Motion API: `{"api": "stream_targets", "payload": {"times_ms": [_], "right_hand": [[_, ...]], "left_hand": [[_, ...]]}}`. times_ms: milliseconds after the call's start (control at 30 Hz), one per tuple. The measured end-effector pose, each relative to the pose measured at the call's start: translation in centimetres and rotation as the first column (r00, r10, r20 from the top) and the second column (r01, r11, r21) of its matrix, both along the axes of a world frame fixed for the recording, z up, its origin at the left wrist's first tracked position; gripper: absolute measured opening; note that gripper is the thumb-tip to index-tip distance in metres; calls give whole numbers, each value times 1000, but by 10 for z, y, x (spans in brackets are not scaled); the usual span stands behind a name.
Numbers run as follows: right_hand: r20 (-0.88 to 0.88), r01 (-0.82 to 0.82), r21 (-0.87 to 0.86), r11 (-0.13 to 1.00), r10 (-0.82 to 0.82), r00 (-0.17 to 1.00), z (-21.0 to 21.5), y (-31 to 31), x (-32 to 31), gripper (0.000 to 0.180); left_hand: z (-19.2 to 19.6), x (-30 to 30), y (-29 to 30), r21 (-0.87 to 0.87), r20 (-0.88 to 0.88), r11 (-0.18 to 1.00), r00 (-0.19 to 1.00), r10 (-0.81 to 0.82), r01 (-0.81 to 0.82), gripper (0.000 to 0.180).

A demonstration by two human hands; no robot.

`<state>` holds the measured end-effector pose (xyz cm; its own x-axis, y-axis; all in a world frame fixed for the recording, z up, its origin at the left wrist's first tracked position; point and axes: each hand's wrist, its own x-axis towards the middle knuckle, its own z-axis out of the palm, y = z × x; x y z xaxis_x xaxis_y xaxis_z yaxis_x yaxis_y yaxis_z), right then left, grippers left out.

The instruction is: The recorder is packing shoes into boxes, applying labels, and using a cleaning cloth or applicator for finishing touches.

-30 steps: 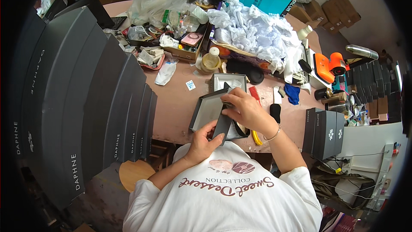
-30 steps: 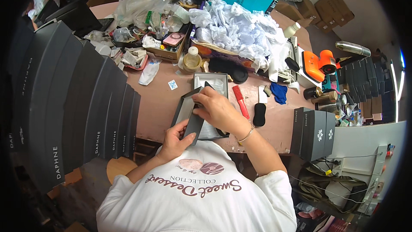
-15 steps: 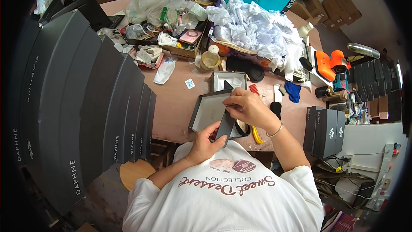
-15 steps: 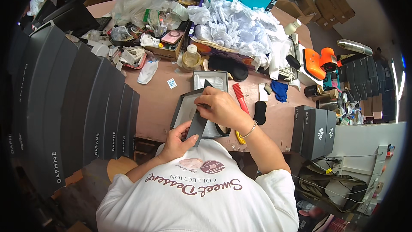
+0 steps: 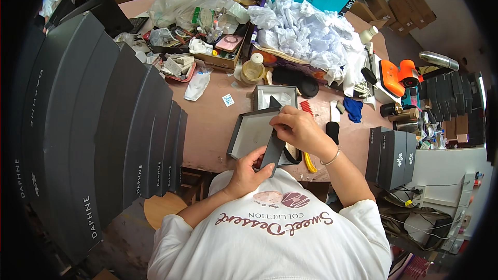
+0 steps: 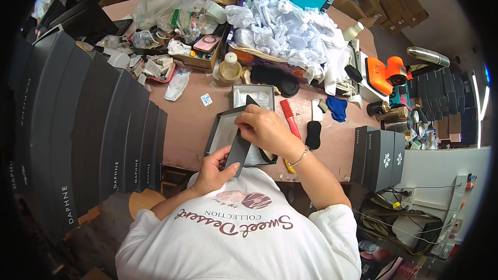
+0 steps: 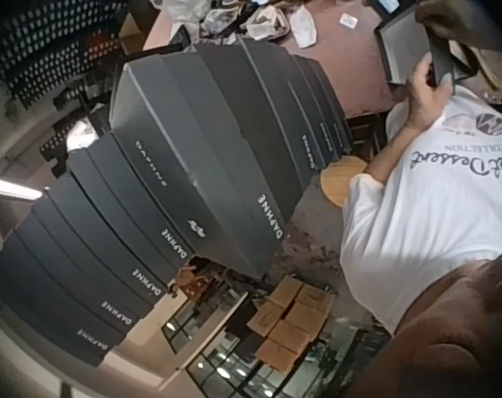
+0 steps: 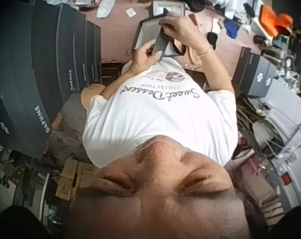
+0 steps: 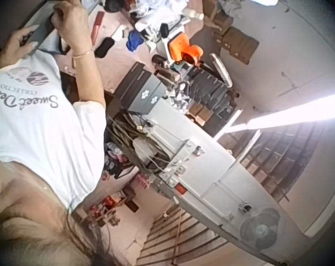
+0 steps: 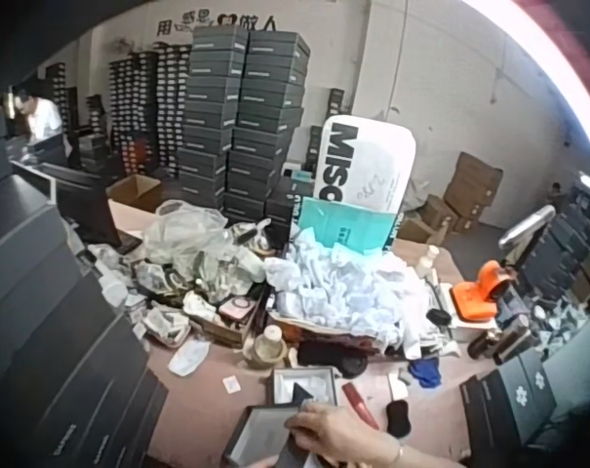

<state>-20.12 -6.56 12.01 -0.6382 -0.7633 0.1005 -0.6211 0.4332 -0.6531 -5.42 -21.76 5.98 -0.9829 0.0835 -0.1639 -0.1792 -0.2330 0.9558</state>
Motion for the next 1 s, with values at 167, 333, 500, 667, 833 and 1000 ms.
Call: {"api": "stream_targets", "payload": {"times_ms": [167, 333, 500, 667, 833, 1000], "right_hand": [[113, -4, 57, 998, -3, 994, 20, -7, 7, 17], [26, -53, 10, 999, 53, 998, 8, -4, 1, 17], [85, -25, 31, 999, 22, 996, 11, -5, 2, 14], [4, -48, 5, 999, 48, 999, 8, -5, 2, 16], [21, -48, 11, 999, 48, 999, 3, -4, 0, 17], [98, -24, 48, 999, 19, 995, 16, -7, 6, 15]], "left_hand": [[-2, 2, 1, 10, -6, 1000, 1000, 27, -27, 44], [-3, 1, -1, 0, 2, 1000, 1000, 15, -15, 44], [-4, 2, 0, 5, -7, 1000, 1000, 22, -22, 43], [-2, 2, 1, 3, -6, 1000, 1000, 23, -23, 43], [-2, 1, -1, 7, 4, 1000, 1000, 22, -22, 44], [-4, 3, 1, -1, -12, 999, 999, 34, -34, 44]]}}
